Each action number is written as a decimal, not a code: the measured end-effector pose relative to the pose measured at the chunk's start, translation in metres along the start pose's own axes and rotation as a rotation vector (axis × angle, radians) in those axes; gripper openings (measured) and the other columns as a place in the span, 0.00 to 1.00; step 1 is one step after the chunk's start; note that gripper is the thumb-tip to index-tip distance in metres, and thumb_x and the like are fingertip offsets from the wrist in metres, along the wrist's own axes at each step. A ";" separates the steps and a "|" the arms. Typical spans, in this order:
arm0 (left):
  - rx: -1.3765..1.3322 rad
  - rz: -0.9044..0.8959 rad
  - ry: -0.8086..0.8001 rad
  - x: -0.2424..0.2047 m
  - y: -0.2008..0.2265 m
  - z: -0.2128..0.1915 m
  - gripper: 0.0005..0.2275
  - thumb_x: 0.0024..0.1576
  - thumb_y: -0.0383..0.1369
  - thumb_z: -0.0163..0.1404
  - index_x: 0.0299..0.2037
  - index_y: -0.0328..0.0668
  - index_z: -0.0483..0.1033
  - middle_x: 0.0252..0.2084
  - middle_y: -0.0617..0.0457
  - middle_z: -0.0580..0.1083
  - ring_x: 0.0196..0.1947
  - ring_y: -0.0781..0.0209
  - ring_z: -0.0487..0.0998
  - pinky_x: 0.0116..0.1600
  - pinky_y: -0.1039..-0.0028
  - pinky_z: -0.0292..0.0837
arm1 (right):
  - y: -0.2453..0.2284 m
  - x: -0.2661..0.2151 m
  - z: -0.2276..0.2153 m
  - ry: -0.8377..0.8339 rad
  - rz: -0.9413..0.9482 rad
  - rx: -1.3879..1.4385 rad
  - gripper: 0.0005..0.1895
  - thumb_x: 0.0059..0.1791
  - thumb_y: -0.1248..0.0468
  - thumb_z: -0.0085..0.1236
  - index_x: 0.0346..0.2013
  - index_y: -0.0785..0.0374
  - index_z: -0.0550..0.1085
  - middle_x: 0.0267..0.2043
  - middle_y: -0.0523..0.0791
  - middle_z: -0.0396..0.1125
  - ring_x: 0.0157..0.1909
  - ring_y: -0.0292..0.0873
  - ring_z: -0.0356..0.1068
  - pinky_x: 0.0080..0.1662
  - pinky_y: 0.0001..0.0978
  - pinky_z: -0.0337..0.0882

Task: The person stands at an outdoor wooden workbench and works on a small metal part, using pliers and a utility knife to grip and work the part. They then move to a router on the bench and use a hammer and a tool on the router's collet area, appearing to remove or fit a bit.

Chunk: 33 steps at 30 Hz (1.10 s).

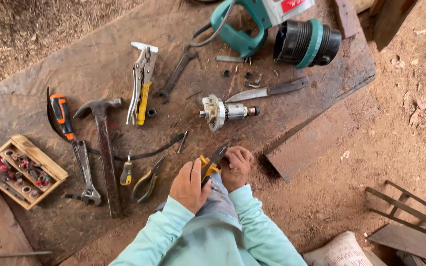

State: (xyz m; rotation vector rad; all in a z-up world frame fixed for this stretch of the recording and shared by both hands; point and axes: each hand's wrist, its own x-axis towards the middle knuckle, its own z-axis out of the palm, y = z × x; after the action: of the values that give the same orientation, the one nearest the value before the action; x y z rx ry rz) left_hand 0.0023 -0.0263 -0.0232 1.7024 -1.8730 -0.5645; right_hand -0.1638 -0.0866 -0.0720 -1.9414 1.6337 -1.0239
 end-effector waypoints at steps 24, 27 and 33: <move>0.327 -0.087 0.007 -0.016 -0.033 -0.014 0.29 0.52 0.40 0.59 0.63 0.33 0.67 0.54 0.39 0.69 0.52 0.38 0.70 0.57 0.49 0.65 | 0.017 -0.047 -0.026 -0.249 0.764 0.549 0.17 0.46 0.71 0.64 0.51 0.66 0.77 0.41 0.44 0.76 0.41 0.34 0.73 0.45 0.27 0.74; 0.323 -0.079 0.097 -0.019 -0.031 -0.032 0.26 0.53 0.41 0.59 0.59 0.36 0.70 0.55 0.41 0.68 0.53 0.39 0.70 0.60 0.49 0.64 | 0.018 -0.048 -0.024 -0.196 0.901 0.648 0.16 0.45 0.71 0.66 0.47 0.71 0.77 0.40 0.44 0.76 0.40 0.33 0.73 0.44 0.27 0.74; 0.377 -0.238 0.060 -0.072 -0.060 -0.067 0.17 0.54 0.38 0.59 0.48 0.37 0.71 0.55 0.39 0.68 0.54 0.36 0.69 0.60 0.49 0.63 | 0.015 -0.056 -0.020 -0.145 0.923 0.650 0.13 0.47 0.71 0.66 0.46 0.71 0.78 0.40 0.44 0.77 0.39 0.33 0.74 0.44 0.25 0.75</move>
State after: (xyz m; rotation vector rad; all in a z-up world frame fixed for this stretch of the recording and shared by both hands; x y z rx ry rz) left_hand 0.0949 0.0414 -0.0181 2.1786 -1.8305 -0.2526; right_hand -0.1911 -0.0331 -0.0849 -0.6838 1.5632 -0.8237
